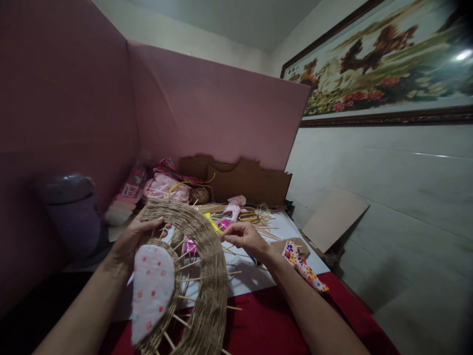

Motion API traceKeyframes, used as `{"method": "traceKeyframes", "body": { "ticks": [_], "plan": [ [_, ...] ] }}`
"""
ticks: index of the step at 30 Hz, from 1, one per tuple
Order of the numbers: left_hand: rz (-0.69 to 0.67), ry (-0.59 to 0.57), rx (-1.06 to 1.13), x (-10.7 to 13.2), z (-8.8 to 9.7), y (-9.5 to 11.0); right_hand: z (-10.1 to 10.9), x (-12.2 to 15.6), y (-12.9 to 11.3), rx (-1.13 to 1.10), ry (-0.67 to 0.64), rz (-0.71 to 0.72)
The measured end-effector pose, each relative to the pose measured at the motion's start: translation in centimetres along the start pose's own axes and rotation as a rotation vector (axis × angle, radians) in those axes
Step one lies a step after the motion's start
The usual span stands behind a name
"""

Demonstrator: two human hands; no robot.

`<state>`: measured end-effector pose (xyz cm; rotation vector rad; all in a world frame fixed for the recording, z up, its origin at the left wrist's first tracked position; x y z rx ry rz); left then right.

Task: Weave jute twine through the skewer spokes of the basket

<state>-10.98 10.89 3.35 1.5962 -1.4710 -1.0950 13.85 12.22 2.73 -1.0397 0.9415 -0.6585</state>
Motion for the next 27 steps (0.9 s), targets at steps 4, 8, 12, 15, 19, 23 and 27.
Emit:
{"method": "traceKeyframes", "body": {
  "ticks": [4, 8, 12, 15, 19, 23, 27],
  "plan": [
    [0.012, -0.008, -0.017, -0.1, 0.3, -0.3, 0.2, -0.1, 0.2, 0.021, 0.035, -0.018],
    [0.008, 0.01, 0.006, -0.1, 0.2, -0.2, 0.2, 0.0, -0.7, 0.103, 0.067, 0.059],
    [0.027, 0.024, 0.002, 0.1, -0.3, -0.2, -0.1, 0.0, -1.1, 0.074, 0.093, 0.057],
    [0.048, 0.029, 0.021, 0.2, -0.5, -0.3, -0.4, 0.0, -0.4, -0.031, 0.104, -0.025],
    [0.062, 0.066, 0.033, 0.3, -0.3, -0.4, -1.2, 0.3, 1.0, -0.258, 0.061, -0.182],
    [0.078, 0.091, 0.019, 0.5, -0.3, -0.5, -1.7, 0.7, 1.6, -0.366, 0.02, -0.257],
    [0.071, 0.057, 0.022, 0.6, -0.8, -0.5, -1.9, 0.7, 1.3, -0.36, -0.013, -0.198]
  ]
}}
Point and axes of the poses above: each hand's wrist, its own x-axis away from the middle knuckle, its own z-axis out of the back of the hand, y = z × x, the point moved 8 cm from there along -x, towards the middle knuckle, and after that the axes turned 3 degrees about z, right-handed, at the moved point
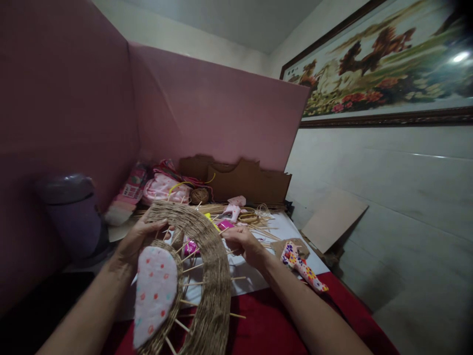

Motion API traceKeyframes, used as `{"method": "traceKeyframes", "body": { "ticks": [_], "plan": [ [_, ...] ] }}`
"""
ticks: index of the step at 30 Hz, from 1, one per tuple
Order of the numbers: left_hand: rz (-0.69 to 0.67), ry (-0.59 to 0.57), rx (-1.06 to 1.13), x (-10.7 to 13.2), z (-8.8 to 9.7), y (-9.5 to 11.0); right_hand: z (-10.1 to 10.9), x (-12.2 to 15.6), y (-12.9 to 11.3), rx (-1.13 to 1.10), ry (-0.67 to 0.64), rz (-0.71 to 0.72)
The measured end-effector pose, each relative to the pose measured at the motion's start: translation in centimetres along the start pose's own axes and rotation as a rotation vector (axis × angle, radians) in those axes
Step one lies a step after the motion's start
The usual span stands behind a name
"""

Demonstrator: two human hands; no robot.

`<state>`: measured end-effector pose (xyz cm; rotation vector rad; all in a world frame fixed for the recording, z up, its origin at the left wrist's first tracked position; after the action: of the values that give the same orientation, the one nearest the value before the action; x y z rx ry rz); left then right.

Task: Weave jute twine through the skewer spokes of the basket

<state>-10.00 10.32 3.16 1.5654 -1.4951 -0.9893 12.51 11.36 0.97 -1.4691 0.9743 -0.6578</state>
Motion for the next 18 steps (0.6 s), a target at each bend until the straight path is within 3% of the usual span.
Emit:
{"method": "traceKeyframes", "body": {
  "ticks": [7, 14, 16, 18],
  "plan": [
    [-0.022, -0.018, 0.004, 0.1, -1.0, 0.0, 0.0, 0.1, 0.1, 0.089, 0.009, -0.019],
    [-0.011, -0.067, 0.041, 0.0, -1.4, 0.1, 0.9, -0.1, 1.1, -0.169, 0.082, -0.047],
    [-0.063, -0.008, -0.158, -0.7, -0.5, 0.1, 1.6, -0.2, 1.5, -0.258, 0.133, -0.069],
    [-0.155, 0.15, -0.507, -1.5, 0.8, 0.3, 2.2, -0.3, 1.5, -0.341, 0.173, -0.058]
  ]
}}
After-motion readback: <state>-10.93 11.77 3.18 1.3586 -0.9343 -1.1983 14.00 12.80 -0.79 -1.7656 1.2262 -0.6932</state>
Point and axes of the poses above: each hand's wrist, its own x-axis away from the middle knuckle, its own z-axis out of the back of the hand, y = z × x, the point moved 8 cm from there along -x, towards the middle knuckle, and after that the axes turned 3 degrees about z, right-handed, at the moved point
